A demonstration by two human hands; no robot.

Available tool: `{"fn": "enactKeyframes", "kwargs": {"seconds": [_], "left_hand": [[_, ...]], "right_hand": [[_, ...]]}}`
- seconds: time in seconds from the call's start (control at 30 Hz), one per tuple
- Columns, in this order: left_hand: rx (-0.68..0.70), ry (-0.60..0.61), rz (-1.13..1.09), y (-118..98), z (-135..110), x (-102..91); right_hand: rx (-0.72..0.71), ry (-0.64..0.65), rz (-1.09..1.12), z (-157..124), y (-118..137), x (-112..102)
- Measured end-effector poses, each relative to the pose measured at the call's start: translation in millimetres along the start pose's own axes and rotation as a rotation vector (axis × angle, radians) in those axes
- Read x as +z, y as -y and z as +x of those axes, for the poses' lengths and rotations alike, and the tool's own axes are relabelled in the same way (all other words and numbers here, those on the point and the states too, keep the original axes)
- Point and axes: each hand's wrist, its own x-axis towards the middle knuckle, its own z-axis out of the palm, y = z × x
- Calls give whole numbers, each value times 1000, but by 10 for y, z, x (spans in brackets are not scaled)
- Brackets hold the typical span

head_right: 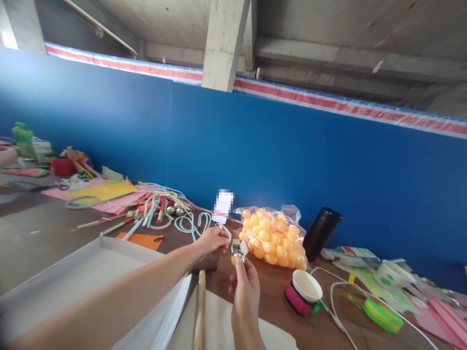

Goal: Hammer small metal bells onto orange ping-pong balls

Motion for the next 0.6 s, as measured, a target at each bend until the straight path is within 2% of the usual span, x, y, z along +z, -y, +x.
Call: {"fn": "enactKeyframes", "kwargs": {"seconds": [0.1, 0.27, 0.4, 0.6], "left_hand": [[-5, 3, -257, 25, -170, -68], [-37, 100, -573, 156, -473, -166], [-82, 160, -713, 310, -615, -182], [-115, 235, -841, 426, -667, -175]], "right_hand": [[6, 13, -16, 9, -12, -1], [11, 76, -25, 20, -64, 7], [16, 139, -33, 21, -99, 16], [53, 213, -10, -18, -80, 68]]}}
